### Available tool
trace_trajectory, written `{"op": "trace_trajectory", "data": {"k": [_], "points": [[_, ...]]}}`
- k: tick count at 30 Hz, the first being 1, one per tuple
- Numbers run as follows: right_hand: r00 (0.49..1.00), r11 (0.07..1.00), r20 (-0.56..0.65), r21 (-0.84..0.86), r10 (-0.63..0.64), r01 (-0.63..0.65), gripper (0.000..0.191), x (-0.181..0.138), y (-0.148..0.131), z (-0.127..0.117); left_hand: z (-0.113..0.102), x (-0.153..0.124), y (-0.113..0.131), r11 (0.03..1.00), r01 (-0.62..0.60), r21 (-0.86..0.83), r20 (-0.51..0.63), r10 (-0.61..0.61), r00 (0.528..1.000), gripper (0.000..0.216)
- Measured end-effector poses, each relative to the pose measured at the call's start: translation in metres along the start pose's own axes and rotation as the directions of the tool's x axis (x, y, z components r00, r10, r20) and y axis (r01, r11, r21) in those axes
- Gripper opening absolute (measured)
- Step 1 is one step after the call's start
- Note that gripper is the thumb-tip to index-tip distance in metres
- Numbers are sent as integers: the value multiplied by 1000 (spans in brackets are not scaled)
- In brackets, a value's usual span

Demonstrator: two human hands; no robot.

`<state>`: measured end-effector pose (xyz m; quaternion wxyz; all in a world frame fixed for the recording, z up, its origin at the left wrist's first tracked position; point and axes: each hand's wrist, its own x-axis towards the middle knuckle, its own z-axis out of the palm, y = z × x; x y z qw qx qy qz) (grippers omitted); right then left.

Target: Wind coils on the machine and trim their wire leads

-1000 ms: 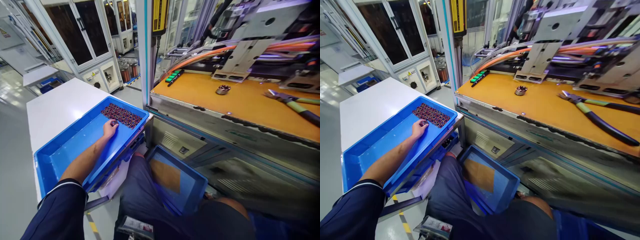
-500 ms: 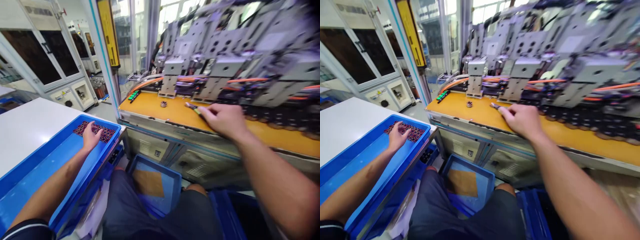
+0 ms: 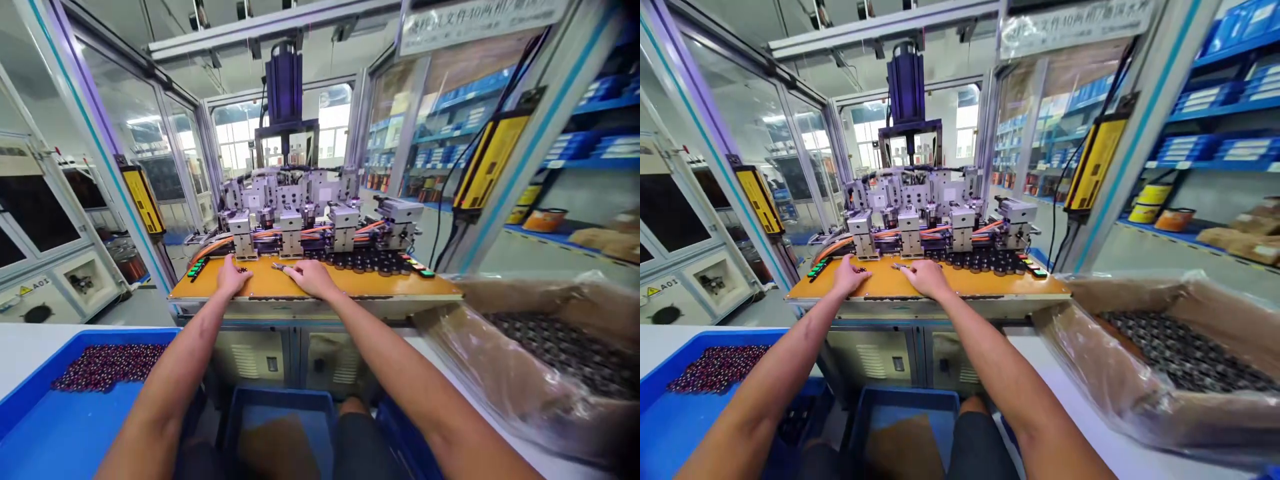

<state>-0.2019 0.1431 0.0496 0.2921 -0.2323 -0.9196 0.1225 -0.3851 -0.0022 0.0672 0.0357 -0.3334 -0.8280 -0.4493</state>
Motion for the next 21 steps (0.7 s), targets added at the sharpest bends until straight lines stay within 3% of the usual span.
{"op": "trace_trajectory", "data": {"k": [4,9,13,14,15,17,19,21], "points": [[991,998,-131,62,8,0,28,-1,7,2,-7,-30,13,989,10,-148,37,-4,999,72],[945,991,-328,126,5,38,24,-8,2,-7,-38,-132,14,899,-3,-439,108,56,993,77],[932,961,-352,219,-84,170,19,-63,-35,-21,-59,-217,-1,711,13,-703,122,103,987,66],[926,938,-346,244,-153,246,16,-85,-48,-27,-63,-234,-5,706,-1,-709,112,113,987,63],[878,875,-363,248,-313,415,16,-108,-60,-34,-65,-248,-8,714,-25,-700,97,129,987,61],[753,734,-285,192,-594,652,20,-153,-80,-47,-67,-270,-12,742,-86,-665,76,183,980,60],[725,705,-103,177,-681,687,14,-189,-94,-56,-67,-284,-15,760,-134,-636,81,238,968,61],[747,739,66,229,-662,634,21,-211,-99,-57,-66,-293,-16,758,-154,-634,92,272,958,64]]}}
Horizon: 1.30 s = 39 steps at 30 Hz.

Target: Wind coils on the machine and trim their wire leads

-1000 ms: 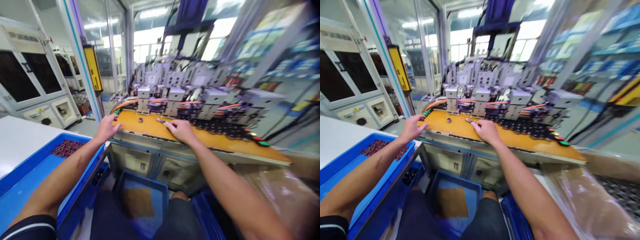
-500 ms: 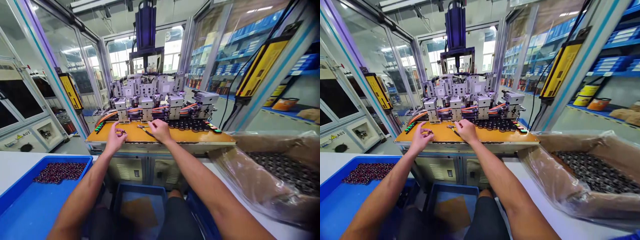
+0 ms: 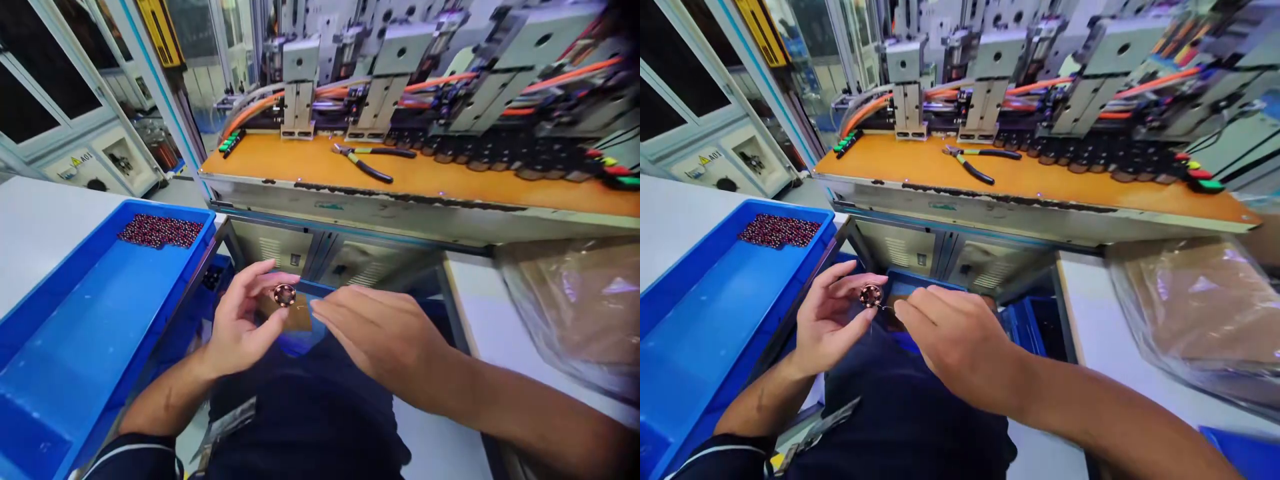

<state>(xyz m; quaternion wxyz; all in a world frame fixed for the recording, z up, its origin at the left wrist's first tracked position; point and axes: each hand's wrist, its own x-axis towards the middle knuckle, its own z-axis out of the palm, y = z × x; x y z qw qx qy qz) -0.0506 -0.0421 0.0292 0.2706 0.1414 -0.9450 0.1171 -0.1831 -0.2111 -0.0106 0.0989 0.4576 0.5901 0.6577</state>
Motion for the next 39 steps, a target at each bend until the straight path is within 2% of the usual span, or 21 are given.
{"op": "trace_trajectory", "data": {"k": [4,8,12,15,18,20,22,24,26,28,31,33,37,39], "points": [[979,941,72,268,192,-205,17,-13,-5,9,8,-6,0,992,53,-118,29,-50,998,63],[906,741,243,521,347,-424,12,-16,-6,10,14,-8,-2,964,159,-213,84,-145,986,64],[846,553,375,642,379,-532,12,-22,-15,8,18,-11,-7,969,147,-201,47,-140,989,73],[842,478,415,694,345,-538,12,-29,-20,8,17,-13,-11,968,132,-212,18,-131,991,72],[850,445,442,725,286,-527,11,-33,-17,9,17,-16,-13,979,80,-189,17,-79,997,72],[831,402,431,732,352,-550,2,-31,-10,11,17,-18,-13,990,16,-139,22,-13,1000,74],[764,289,408,753,501,-592,12,-25,-4,14,18,-20,-12,996,-49,-79,31,52,998,76],[692,130,418,796,588,-592,20,-20,-2,20,21,-21,-11,995,-91,-44,53,94,994,77],[681,5,445,835,582,-550,23,-18,-7,29,23,-21,-9,993,-108,-39,58,110,992,76],[688,-63,419,875,593,-479,24,-22,-15,42,25,-21,-8,993,-97,-67,33,100,994,76],[673,-150,396,907,625,-393,26,-34,-25,56,23,-21,-9,987,-55,-151,5,56,998,76],[669,-168,401,907,626,-387,26,-39,-27,57,21,-21,-11,983,-38,-182,17,41,999,76],[669,-54,359,901,650,-431,20,-30,-22,45,19,-23,-12,984,-86,-154,90,101,991,83],[679,-50,365,898,637,-436,19,-25,-22,41,20,-24,-9,981,-94,-171,117,115,986,84]]}}
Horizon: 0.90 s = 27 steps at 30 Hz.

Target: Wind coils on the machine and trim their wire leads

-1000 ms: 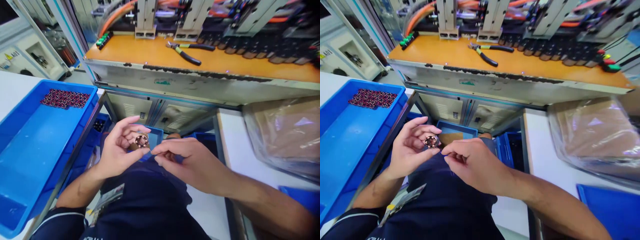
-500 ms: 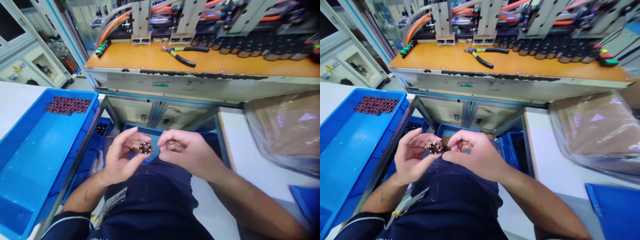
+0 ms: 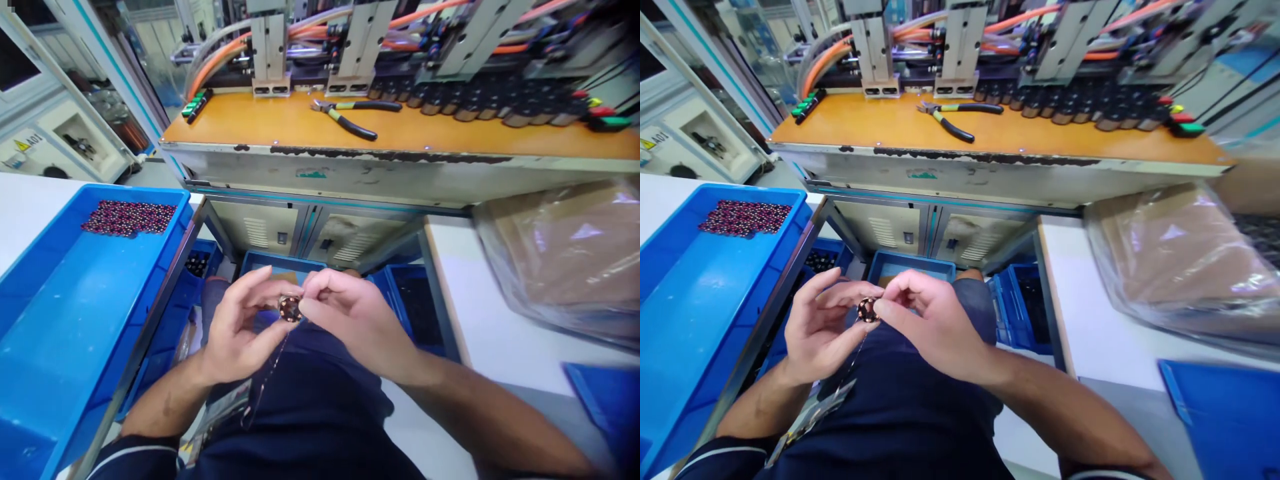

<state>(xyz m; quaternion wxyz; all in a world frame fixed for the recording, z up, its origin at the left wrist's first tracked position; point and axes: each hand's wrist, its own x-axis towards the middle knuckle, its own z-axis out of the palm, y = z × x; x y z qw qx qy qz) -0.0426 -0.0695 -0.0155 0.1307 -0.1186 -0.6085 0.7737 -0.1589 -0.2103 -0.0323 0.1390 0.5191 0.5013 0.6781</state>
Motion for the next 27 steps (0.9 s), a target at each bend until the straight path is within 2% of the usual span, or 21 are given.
{"op": "trace_trajectory", "data": {"k": [2,4,6,8,13,17,19,23,27], "points": [[1000,998,-17,59,-4,5,21,-2,2,2,1,0,3,995,69,-67,-14,-70,997,78],[999,994,-47,105,4,1,23,-7,9,3,1,1,7,967,189,-168,-31,-197,980,68],[999,996,-16,80,33,-31,24,-12,12,1,-1,2,8,921,290,-259,-10,-303,953,55],[998,998,33,14,55,-56,25,-13,9,-4,-4,3,8,887,344,-308,29,-352,935,46],[1000,993,8,-118,0,1,22,-3,-12,-9,-8,6,5,882,360,-304,81,-353,932,43],[999,979,22,-198,45,-40,22,2,-19,-6,-6,7,4,889,385,-247,106,-370,923,43],[996,977,48,-201,80,-69,24,3,-19,-7,-5,7,5,880,408,-242,95,-397,913,43],[988,980,88,-162,129,-114,26,1,-19,-17,-5,8,8,801,474,-366,122,-463,878,36],[989,978,24,-152,147,-141,28,-1,-21,-25,-5,9,12,793,490,-361,132,-477,869,28]]}}
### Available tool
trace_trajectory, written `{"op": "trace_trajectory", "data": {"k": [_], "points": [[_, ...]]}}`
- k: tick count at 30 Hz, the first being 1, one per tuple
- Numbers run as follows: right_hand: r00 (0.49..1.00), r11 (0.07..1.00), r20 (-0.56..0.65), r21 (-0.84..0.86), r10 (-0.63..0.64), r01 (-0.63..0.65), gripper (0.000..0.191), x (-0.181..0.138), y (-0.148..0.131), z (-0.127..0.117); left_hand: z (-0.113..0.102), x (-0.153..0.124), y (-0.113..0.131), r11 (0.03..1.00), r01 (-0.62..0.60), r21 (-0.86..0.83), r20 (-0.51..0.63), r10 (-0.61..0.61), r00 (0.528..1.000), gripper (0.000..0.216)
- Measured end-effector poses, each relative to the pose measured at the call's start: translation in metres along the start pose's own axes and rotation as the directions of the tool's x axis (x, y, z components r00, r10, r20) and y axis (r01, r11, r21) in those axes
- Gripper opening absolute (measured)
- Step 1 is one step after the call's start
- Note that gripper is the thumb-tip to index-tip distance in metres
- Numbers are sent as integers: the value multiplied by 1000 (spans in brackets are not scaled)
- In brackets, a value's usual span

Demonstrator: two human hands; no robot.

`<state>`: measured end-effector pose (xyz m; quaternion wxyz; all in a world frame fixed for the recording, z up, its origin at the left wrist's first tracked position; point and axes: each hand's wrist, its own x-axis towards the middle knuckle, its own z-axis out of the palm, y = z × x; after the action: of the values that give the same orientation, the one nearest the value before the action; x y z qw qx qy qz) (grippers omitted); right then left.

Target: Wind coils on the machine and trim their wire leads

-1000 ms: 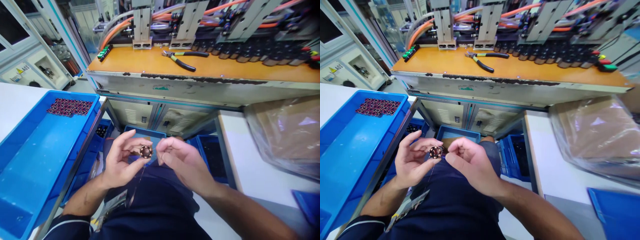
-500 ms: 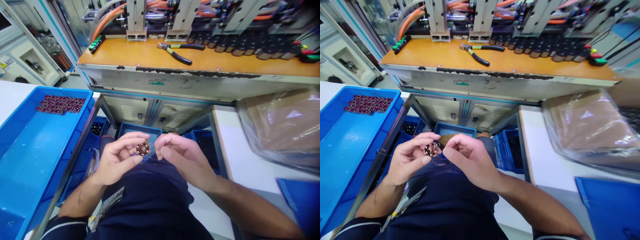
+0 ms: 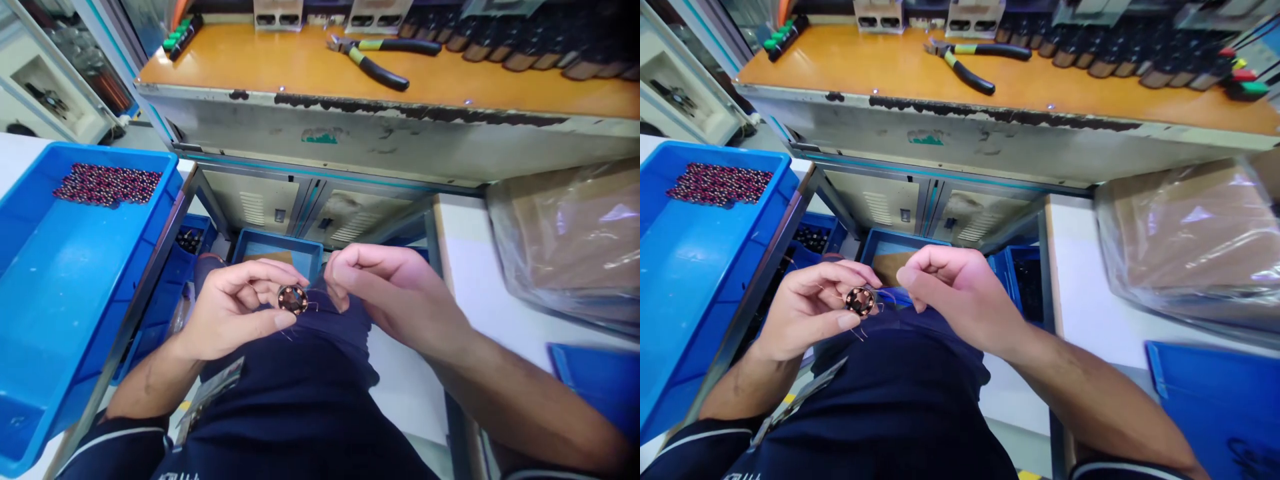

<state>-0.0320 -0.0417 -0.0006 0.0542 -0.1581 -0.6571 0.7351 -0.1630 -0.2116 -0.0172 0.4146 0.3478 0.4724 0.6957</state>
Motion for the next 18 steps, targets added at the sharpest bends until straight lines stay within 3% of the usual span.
{"op": "trace_trajectory", "data": {"k": [6,10,12,14,16,18], "points": [[981,988,118,-19,154,-153,30,-4,-4,5,2,1,-2,997,3,79,-17,-2,1000,36],[966,982,183,-87,183,-170,36,-3,-8,-9,-3,0,1,996,87,-12,-7,-87,996,36],[975,982,188,-165,121,-90,33,2,-13,-18,-5,0,3,986,145,-76,19,-144,989,35],[982,974,187,-212,-37,77,26,10,-19,-21,-6,0,4,977,186,-103,59,-180,982,33],[950,935,232,-236,-211,265,25,20,-26,-17,-6,2,4,974,202,-99,96,-193,976,33],[893,890,344,-246,-289,383,17,30,-31,-10,-4,3,4,973,215,-87,131,-202,971,32]]}}
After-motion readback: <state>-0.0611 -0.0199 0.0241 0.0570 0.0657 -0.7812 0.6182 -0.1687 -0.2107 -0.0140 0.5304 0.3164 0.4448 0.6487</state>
